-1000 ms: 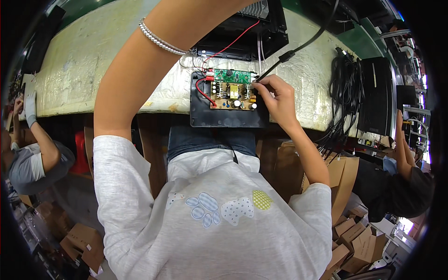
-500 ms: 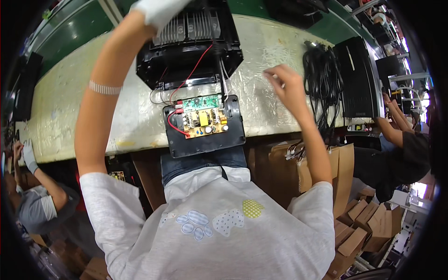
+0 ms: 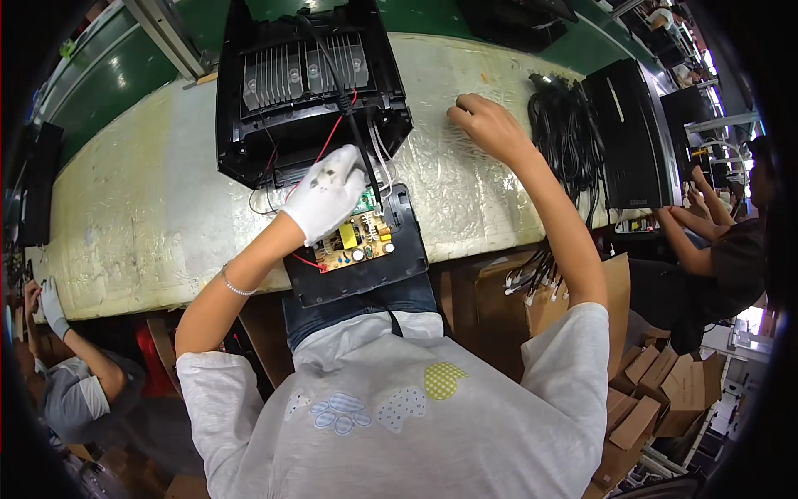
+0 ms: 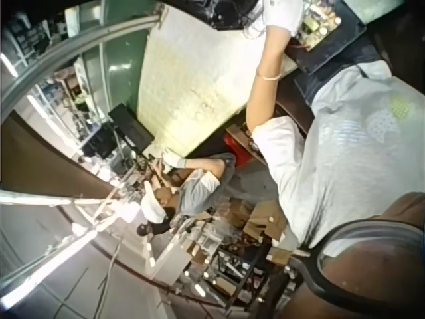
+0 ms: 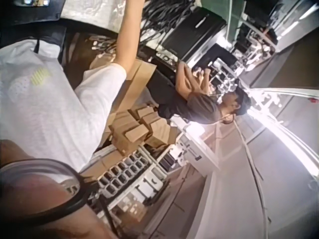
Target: Assembling an electronic device by connecting internal wires and components on a factory production line.
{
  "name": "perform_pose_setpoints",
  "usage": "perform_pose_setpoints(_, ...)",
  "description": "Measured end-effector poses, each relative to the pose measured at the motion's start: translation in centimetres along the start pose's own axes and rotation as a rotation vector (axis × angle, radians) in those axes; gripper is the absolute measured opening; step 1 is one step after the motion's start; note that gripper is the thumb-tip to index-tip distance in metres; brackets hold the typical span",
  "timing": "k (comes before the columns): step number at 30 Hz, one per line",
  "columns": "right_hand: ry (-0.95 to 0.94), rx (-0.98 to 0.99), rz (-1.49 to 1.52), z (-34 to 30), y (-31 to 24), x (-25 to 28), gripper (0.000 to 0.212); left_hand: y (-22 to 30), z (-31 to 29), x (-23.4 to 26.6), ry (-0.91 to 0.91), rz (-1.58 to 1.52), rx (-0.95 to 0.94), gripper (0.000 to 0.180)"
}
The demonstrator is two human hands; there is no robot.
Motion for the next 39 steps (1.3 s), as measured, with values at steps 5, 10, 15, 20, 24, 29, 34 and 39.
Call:
perform_pose_setpoints(5,0.351,-0.148,0.451,0.5,-0.5,0.9,0.007,-2.2,1.3,-2.9,-0.095,-0.079,-0.074,0.024)
perform_pose_setpoints(10,0.553,-0.482,1.103,0.0,-1.5,1.7,0.006,0.4,1.8,-0.7,-0.212,-0.570,0.264,0.037)
perform_pose_setpoints(15,0.053,-0.513,0.871,0.0,-8.1,2.5,0.011,-0.7,1.7,-0.4,-0.231,-0.796,0.326,0.034)
perform_pose_setpoints(20,0.010,-0.505,1.260,0.9,-11.2,-1.0,0.014,0.3,1.8,0.1,-0.164,-0.490,0.252,0.032)
perform_pose_setpoints(24,-0.004,-0.483,1.437,1.1,-11.6,-0.2,0.016,0.6,1.4,-0.3,0.048,0.190,-0.102,0.011)
perform_pose_setpoints(29,0.158,-0.314,0.716,0.9,-10.7,2.8,0.013,0.0,0.8,0.9,0.145,0.183,-0.119,0.010)
perform_pose_setpoints(34,0.309,-0.261,0.553,0.8,-11.5,3.1,0.014,0.1,0.3,0.9,0.248,0.422,-0.385,0.008)
perform_pose_setpoints(39,0.546,-0.057,0.406,2.2,-13.0,4.3,0.018,0.4,-0.2,1.4,0.353,0.289,-0.358,0.009)
Point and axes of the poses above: each hand's wrist, its own z-axis towards the middle knuckle, its own x-axis out of the back of the hand, y = z × x, the point moved 3 cm from there along z, towards the middle knuckle, and after that the axes turned 3 degrees about x, right-handed, at the moved point
